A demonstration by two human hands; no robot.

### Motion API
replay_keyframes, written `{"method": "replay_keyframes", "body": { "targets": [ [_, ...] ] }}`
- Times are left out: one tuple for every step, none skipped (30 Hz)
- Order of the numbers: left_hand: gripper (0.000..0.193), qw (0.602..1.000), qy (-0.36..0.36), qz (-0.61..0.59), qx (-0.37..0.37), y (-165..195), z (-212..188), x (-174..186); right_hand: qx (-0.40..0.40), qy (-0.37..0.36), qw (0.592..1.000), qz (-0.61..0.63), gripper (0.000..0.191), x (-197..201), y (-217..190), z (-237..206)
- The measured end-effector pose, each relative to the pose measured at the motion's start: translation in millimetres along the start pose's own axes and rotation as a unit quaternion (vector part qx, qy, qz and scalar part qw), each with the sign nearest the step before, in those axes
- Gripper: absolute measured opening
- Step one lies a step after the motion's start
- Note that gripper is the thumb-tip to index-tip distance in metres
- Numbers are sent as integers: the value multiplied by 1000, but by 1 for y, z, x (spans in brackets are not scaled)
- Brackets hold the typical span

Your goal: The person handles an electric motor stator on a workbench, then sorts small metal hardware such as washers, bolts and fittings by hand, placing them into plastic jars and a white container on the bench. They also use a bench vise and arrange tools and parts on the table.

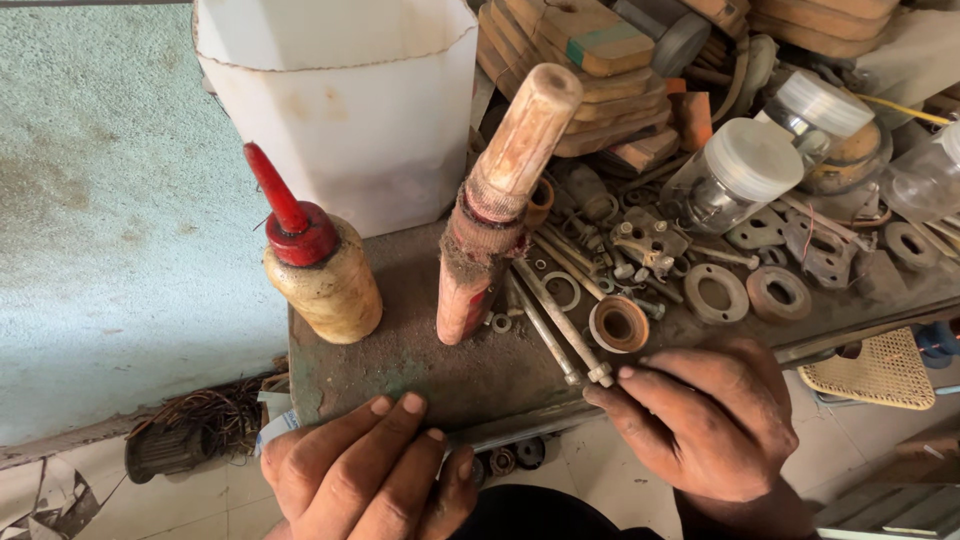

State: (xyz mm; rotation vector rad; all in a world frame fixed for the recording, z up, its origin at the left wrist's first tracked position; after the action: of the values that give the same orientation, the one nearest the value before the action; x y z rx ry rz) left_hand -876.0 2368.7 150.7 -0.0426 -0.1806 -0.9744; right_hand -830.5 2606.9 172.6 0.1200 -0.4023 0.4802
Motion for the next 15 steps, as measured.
{"method": "replay_keyframes", "body": {
  "targets": [
    [23,1000,5,-2,-6,0,0,0,-1,4,1000,5,37,0,1,-1],
    [23,1000,5,-1,-7,0,0,0,-2,8,1000,10,38,0,2,-2],
    [23,1000,6,-1,-8,-1,0,-1,3,13,1000,20,38,0,3,-2],
    [23,1000,6,0,-8,-1,-1,-1,7,19,999,30,38,0,3,-3],
    [23,1000,6,1,-10,-1,-1,-1,12,24,999,40,38,0,3,-3],
    [23,1000,7,2,-12,-1,-1,-1,13,19,999,35,36,-1,3,-4],
    [23,1000,7,3,-14,-1,-1,-2,14,14,999,30,34,-2,4,-4],
    [23,1000,7,3,-11,-1,-1,-2,15,9,1000,25,31,-3,3,-4],
    [23,1000,8,3,-9,-1,-1,-2,24,13,999,29,30,-3,2,-4],
    [23,1000,8,3,-6,-1,-1,-1,33,16,999,33,29,-2,1,-3],
    [23,1000,3,2,-2,-1,-1,-1,42,19,998,38,28,-2,-1,-3],
    [23,1000,-1,1,3,-1,-1,-1,42,10,998,37,27,-3,-1,-2],
    [23,1000,-6,1,7,-1,0,-2,42,1,998,37,26,-3,-2,-1],
    [23,1000,-3,1,4,-1,0,-1,41,-7,998,38,26,-4,-3,-1],
    [23,1000,0,2,1,0,0,-1,36,-11,999,36,25,-4,-4,0]
  ]
}}
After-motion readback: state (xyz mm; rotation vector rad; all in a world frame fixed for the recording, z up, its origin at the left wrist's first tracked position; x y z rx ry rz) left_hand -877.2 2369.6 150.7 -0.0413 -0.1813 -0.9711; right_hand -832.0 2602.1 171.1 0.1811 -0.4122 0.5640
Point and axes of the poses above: each hand's wrist, its own z-axis towards the middle knuckle, its own x-axis out of the back of the hand, y = z × x, the point moved 6 cm from there along z, towards the middle knuckle, and after that the axes turned 5 degrees about y, right-handed, at the moved point
